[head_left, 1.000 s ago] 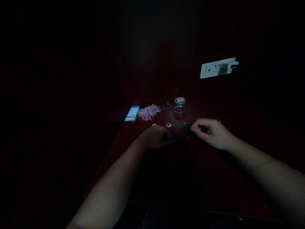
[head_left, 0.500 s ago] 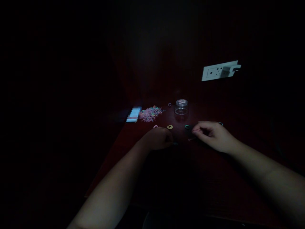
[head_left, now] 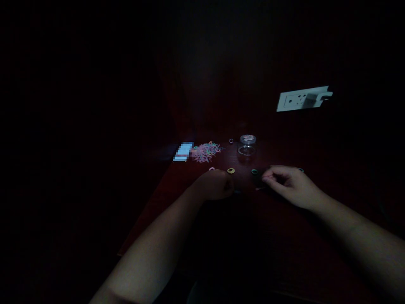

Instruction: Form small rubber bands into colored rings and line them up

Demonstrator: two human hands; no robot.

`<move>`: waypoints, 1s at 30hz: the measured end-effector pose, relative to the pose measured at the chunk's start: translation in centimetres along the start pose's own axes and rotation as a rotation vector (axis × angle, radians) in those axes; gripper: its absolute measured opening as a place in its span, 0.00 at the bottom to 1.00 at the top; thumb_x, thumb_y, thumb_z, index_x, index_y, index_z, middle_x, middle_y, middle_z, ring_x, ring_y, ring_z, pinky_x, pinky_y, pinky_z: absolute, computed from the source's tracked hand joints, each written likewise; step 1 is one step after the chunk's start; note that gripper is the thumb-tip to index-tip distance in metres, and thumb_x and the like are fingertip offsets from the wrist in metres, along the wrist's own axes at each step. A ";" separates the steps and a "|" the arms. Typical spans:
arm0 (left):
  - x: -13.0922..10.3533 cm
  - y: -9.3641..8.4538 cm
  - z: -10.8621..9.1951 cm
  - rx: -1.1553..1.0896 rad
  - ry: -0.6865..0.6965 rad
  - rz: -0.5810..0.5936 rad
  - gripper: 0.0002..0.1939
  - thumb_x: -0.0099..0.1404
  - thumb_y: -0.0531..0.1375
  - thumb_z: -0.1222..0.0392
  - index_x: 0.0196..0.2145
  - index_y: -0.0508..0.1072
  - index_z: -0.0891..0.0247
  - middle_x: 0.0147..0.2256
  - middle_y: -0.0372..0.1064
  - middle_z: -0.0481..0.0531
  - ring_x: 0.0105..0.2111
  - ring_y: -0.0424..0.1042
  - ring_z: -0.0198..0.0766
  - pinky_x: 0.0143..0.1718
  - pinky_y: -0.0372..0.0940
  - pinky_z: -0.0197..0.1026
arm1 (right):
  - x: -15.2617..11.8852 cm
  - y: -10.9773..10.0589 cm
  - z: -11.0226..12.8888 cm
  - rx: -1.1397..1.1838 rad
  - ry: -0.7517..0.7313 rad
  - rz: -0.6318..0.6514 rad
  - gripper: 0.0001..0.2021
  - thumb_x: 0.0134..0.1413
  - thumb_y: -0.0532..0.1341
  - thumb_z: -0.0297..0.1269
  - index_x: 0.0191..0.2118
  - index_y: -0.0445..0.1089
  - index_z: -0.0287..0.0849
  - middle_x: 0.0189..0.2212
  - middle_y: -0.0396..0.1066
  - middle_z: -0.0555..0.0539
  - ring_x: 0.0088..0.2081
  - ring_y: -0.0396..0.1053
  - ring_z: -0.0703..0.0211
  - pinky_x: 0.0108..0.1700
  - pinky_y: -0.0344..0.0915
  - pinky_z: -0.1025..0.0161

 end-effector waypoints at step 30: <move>-0.7 -1.7 6.8 0.099 -0.576 -0.360 0.19 0.61 0.58 0.55 0.49 0.71 0.64 0.51 0.69 0.61 0.53 0.65 0.51 0.54 0.60 0.47 | 0.0 -0.4 0.3 0.031 0.001 -0.051 0.11 0.57 0.59 0.41 0.29 0.71 0.40 0.21 0.65 0.50 0.24 0.61 0.63 0.26 0.60 0.66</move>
Point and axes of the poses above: each hand's wrist, its own x-axis towards the middle knuckle, its own y-axis out of the palm, z = x × y, the point moved 5 cm from there along x, towards the middle knuckle
